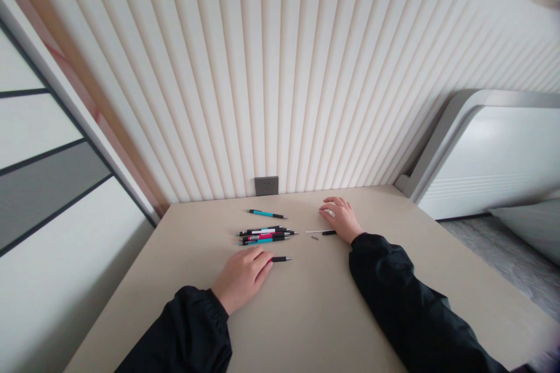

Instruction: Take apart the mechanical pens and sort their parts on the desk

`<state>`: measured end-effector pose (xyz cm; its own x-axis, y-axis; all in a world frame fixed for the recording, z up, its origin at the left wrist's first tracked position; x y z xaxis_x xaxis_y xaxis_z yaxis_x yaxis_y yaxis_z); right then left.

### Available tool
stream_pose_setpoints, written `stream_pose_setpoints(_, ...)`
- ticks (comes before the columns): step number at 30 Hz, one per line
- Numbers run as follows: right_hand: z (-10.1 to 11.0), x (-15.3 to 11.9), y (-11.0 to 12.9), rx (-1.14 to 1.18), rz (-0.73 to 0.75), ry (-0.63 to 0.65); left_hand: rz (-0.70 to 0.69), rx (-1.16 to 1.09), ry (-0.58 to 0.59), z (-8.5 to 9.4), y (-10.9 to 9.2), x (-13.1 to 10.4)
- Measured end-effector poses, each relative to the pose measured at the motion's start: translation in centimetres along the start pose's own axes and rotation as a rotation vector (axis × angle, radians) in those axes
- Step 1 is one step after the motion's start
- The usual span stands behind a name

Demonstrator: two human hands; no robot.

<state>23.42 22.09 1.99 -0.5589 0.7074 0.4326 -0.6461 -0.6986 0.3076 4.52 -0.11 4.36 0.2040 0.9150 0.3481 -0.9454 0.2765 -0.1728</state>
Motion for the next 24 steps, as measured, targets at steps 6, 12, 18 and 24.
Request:
stream_pose_setpoints(6, -1.2, 0.9, 3.2, 0.047, 0.063, 0.073, -0.009, 0.025, -0.007, -0.1, 0.1, -0.1)
stream_pose_setpoints(12, -1.6, 1.1, 2.7, 0.048, 0.032, 0.074, -0.007, 0.028, 0.017, -0.1, 0.1, 0.0)
stream_pose_setpoints(18, 0.7, -0.1, -0.9, -0.001, -0.122, -0.047, 0.001, 0.029, 0.042, -0.3, 0.1, 0.0)
stream_pose_setpoints(24, 0.9, -1.2, -2.9, -0.073, -0.192, -0.043, 0.009, 0.027, 0.056, -0.5, 0.3, 0.0)
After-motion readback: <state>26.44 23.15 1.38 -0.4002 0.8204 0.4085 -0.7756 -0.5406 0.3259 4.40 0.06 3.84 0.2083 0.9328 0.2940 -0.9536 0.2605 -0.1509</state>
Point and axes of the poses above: each hand's wrist, its own x-axis towards the middle knuckle, its own z-axis out of the back of the hand, y = z × x, the point moved 7 cm from there along x, towards the middle knuckle
